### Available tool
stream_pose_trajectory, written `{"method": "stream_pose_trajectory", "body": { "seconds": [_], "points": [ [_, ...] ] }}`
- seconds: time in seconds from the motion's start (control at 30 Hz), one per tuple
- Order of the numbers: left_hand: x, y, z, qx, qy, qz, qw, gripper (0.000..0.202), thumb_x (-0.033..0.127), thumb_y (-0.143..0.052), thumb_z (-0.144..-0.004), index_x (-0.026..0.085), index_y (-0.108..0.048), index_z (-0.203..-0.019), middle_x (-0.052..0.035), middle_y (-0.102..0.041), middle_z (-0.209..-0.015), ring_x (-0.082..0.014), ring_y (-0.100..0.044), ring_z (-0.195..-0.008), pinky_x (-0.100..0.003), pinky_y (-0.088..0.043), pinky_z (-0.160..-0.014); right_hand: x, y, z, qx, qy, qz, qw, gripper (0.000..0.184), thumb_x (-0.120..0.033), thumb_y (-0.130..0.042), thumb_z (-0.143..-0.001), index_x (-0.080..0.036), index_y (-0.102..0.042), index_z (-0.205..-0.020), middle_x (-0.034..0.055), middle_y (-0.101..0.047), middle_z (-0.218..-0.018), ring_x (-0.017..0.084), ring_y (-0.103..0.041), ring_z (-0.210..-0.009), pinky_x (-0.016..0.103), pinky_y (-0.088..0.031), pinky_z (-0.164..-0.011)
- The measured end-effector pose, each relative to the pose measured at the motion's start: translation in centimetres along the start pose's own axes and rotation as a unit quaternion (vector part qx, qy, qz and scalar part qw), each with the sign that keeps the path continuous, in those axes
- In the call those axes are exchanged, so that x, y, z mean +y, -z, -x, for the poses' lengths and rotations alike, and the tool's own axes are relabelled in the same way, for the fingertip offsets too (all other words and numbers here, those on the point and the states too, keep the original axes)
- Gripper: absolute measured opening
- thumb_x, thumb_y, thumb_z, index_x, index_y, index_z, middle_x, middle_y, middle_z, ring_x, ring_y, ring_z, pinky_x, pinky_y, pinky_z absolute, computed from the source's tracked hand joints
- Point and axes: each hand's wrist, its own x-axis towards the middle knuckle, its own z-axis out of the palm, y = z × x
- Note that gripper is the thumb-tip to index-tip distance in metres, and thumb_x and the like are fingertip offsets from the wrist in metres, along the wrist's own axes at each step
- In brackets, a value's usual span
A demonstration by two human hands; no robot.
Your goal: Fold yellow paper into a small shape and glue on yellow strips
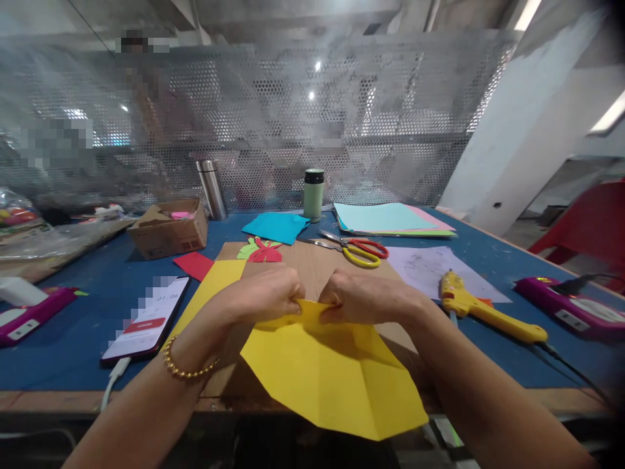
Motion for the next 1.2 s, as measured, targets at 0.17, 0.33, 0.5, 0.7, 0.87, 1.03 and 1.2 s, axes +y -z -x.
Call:
{"method": "stream_pose_trajectory", "body": {
  "seconds": [0.17, 0.33, 0.5, 0.7, 0.87, 1.03, 1.2],
  "points": [
    [0.5, 0.0, 0.0, -0.009, -0.020, 0.020, 1.000, 0.031, 0.020, -0.059, -0.078, 0.017, -0.043, -0.052, 0.0052, -0.027, -0.050, -0.0085, -0.029, -0.050, -0.031, -0.017, -0.053, -0.8, -0.2, -0.1, 0.022, 0.012, 0.018, 1.000, 0.020, -0.020, -0.064, -0.081, -0.013, -0.067, -0.063, -0.0050, -0.046, -0.052, 0.007, -0.027, -0.051, 0.028, -0.020, -0.051],
    [0.9, -0.6, -0.3, 0.021, -0.049, 0.016, 0.998, 0.032, 0.019, -0.059, -0.082, 0.016, -0.050, -0.052, 0.0042, -0.033, -0.048, -0.0084, -0.027, -0.048, -0.032, -0.018, -0.054, -0.7, -0.4, -0.2, 0.021, 0.005, -0.007, 1.000, 0.021, -0.022, -0.064, -0.084, -0.013, -0.068, -0.065, -0.0048, -0.046, -0.053, 0.008, -0.027, -0.053, 0.027, -0.020, -0.051],
    [0.4, -0.6, -0.3, 0.054, -0.032, -0.017, 0.998, 0.030, 0.015, -0.058, -0.075, 0.017, -0.042, -0.050, 0.0054, -0.024, -0.046, -0.0086, -0.025, -0.045, -0.033, -0.014, -0.052, 0.0, 0.0, 0.0, 0.008, -0.028, 0.041, 0.999, 0.015, -0.025, -0.064, -0.080, -0.015, -0.072, -0.074, 0.0015, -0.062, -0.065, 0.010, -0.043, -0.055, 0.026, -0.024, -0.051],
    [0.4, -0.4, -0.1, 0.046, -0.021, -0.017, 0.999, 0.029, 0.015, -0.057, -0.075, 0.017, -0.040, -0.052, 0.0053, -0.024, -0.048, -0.0088, -0.027, -0.046, -0.032, -0.013, -0.051, -0.1, 0.4, 0.4, -0.003, -0.054, 0.069, 0.996, 0.019, -0.028, -0.062, -0.081, -0.016, -0.076, -0.080, 0.0054, -0.070, -0.073, 0.012, -0.048, -0.056, 0.026, -0.025, -0.052],
    [0.4, -0.4, -0.2, 0.043, -0.005, -0.021, 0.999, 0.029, 0.016, -0.057, -0.076, 0.017, -0.040, -0.054, 0.0049, -0.027, -0.047, -0.0088, -0.029, -0.047, -0.033, -0.014, -0.053, -0.1, 0.2, 0.3, -0.001, -0.035, 0.074, 0.997, 0.019, -0.025, -0.061, -0.081, -0.015, -0.078, -0.083, 0.0071, -0.072, -0.076, 0.013, -0.053, -0.060, 0.026, -0.027, -0.054],
    [0.2, -0.5, -0.4, 0.045, 0.009, -0.033, 0.998, 0.032, 0.017, -0.057, -0.076, 0.018, -0.035, -0.054, 0.0042, -0.026, -0.048, -0.0099, -0.028, -0.049, -0.033, -0.015, -0.053, -0.3, 0.2, 0.5, 0.025, -0.076, 0.107, 0.991, 0.021, -0.026, -0.060, -0.086, -0.016, -0.078, -0.083, 0.0089, -0.074, -0.078, 0.015, -0.058, -0.061, 0.027, -0.025, -0.053],
    [0.2, -0.6, -0.6, 0.055, 0.024, -0.032, 0.998, 0.031, 0.018, -0.056, -0.077, 0.018, -0.035, -0.054, 0.0038, -0.027, -0.051, -0.0106, -0.027, -0.050, -0.033, -0.016, -0.054, -0.1, 0.2, 0.7, 0.038, -0.094, 0.132, 0.986, 0.019, -0.020, -0.060, -0.085, -0.016, -0.078, -0.087, 0.0122, -0.076, -0.087, 0.018, -0.065, -0.072, 0.027, -0.026, -0.054]
  ]
}}
